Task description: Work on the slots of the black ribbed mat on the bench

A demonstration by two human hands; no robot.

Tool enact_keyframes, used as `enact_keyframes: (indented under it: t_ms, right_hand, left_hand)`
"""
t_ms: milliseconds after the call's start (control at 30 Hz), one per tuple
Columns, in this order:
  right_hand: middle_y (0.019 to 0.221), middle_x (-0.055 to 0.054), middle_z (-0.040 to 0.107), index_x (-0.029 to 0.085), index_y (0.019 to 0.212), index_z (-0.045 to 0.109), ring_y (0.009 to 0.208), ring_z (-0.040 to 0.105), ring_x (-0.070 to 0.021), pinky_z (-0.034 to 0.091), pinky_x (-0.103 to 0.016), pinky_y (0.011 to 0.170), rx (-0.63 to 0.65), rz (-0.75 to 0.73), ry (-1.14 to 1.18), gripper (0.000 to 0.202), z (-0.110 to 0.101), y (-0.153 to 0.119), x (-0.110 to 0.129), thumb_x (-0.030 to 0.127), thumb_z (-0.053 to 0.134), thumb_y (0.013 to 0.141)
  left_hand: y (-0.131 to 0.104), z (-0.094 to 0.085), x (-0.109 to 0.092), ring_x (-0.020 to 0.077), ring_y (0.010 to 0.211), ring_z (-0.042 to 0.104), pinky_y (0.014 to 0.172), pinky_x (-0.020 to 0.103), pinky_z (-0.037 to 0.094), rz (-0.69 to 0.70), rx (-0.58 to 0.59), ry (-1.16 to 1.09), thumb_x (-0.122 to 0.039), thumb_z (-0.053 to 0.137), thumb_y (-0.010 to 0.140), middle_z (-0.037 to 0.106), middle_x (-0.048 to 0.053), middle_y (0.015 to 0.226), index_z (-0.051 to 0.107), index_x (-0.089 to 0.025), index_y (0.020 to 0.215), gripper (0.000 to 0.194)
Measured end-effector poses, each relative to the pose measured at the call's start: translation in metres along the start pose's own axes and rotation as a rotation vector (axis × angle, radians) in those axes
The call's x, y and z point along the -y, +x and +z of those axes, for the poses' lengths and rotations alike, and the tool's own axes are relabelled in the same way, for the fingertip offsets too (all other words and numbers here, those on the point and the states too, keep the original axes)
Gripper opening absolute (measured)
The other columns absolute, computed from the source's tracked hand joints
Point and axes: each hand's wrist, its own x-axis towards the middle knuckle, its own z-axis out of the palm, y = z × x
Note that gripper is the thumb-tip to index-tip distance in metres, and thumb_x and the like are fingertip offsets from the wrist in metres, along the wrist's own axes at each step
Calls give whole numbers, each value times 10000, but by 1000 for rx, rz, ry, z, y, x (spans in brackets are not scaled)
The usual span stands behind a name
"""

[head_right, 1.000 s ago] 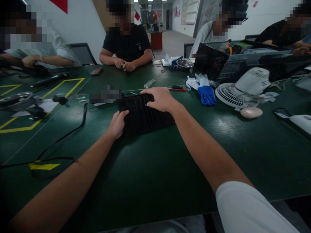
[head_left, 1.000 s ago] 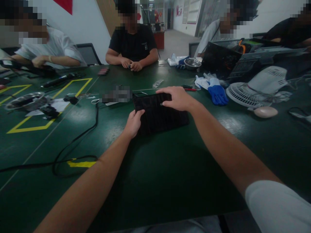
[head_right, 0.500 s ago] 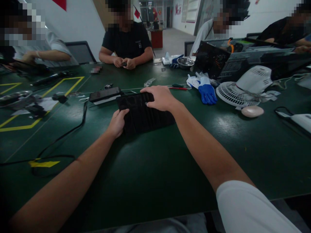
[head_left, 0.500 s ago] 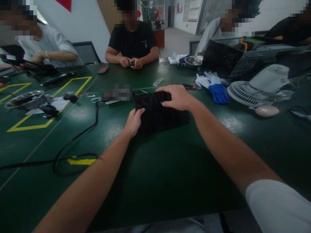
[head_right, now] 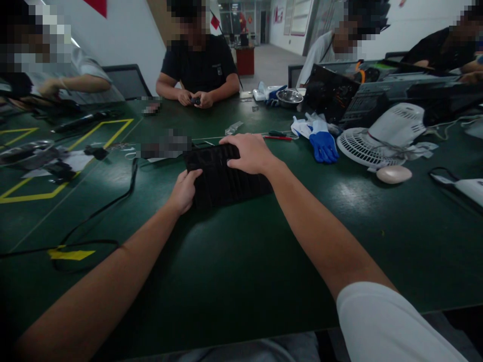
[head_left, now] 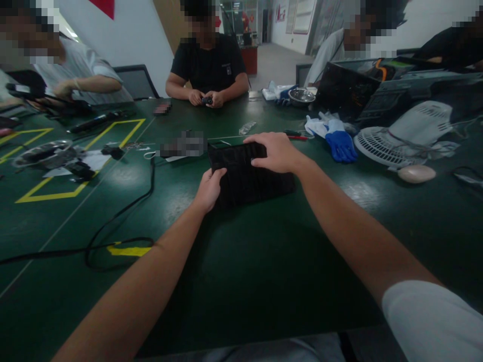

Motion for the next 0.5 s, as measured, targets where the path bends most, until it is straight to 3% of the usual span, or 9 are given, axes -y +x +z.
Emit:
enact_keyframes:
  t_ms: [500]
  right_hand:
    - [1488,-87,750,305,1451,735,1375,643,-389,389,-605,1203,-49,20,30,491,4,0,-1,380,680,970]
  left_hand:
    - [-2,1,-2,361,1070,769,1031,494,612,11,26,1,-514,762,751,774,90,935,716,-214,950,362]
